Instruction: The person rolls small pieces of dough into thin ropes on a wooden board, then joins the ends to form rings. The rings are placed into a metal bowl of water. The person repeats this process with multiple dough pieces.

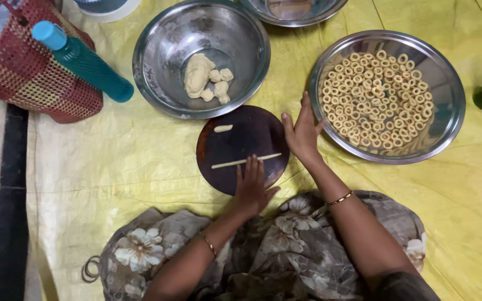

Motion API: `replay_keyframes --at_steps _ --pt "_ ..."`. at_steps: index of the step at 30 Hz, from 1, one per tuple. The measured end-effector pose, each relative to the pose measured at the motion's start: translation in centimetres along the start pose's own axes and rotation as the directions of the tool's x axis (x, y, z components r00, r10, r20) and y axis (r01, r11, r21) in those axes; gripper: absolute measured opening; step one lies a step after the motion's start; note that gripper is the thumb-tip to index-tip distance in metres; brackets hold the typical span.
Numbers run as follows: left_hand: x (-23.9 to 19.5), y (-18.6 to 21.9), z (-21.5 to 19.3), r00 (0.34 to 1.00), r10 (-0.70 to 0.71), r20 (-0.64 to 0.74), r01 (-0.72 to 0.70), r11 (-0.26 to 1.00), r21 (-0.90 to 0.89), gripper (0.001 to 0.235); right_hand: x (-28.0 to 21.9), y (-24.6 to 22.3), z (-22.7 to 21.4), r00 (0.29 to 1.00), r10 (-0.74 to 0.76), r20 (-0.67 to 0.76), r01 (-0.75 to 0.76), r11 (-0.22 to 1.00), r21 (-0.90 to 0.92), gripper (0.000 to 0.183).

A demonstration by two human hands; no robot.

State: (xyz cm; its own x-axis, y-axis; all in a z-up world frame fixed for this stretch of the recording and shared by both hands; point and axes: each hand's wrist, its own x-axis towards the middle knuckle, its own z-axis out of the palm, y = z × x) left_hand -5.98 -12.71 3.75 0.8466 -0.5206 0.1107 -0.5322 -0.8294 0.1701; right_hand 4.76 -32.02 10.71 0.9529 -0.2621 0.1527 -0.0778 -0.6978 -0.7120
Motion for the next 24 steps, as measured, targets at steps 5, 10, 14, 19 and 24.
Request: replay_keyframes --at_steps 5,10,14,19,24 --pt "0.0 1.5 0.2 0.998 -0.033 0.054 0.043 0.979 -0.198 0.102 -0.2 -0.2 -0.2 1.0 -0.014 -0.02 0.013 0.999 -0.031 0.084" --pt "5.4 -0.1 1.1 0.994 -0.088 -0.059 0.081 0.99 -0.116 0.1 0.0 -0.1 -0.7 1.0 0.019 -0.01 -0.019 1.0 0.012 0.084" --pt "11.3 -2.7 1.1 0.972 -0.228 -0.054 0.22 0.967 -0.128 0.098 0.3 -0.1 -0.7 1.0 0.024 -0.004 -0.023 0.999 0.026 0.084" --pt "12.3 -2.9 0.8 0.97 -0.236 -0.057 0.228 0.966 -0.126 0.099 0.6 0.2 -1.0 0.999 0.039 -0.014 -0.038 0.998 0.044 0.085" --pt "5.5 0.1 0.9 0.991 -0.123 -0.059 0.117 0.988 -0.105 0.101 0.3 -0.2 -0.9 1.0 -0.012 -0.008 0.012 0.999 0.048 0.082"
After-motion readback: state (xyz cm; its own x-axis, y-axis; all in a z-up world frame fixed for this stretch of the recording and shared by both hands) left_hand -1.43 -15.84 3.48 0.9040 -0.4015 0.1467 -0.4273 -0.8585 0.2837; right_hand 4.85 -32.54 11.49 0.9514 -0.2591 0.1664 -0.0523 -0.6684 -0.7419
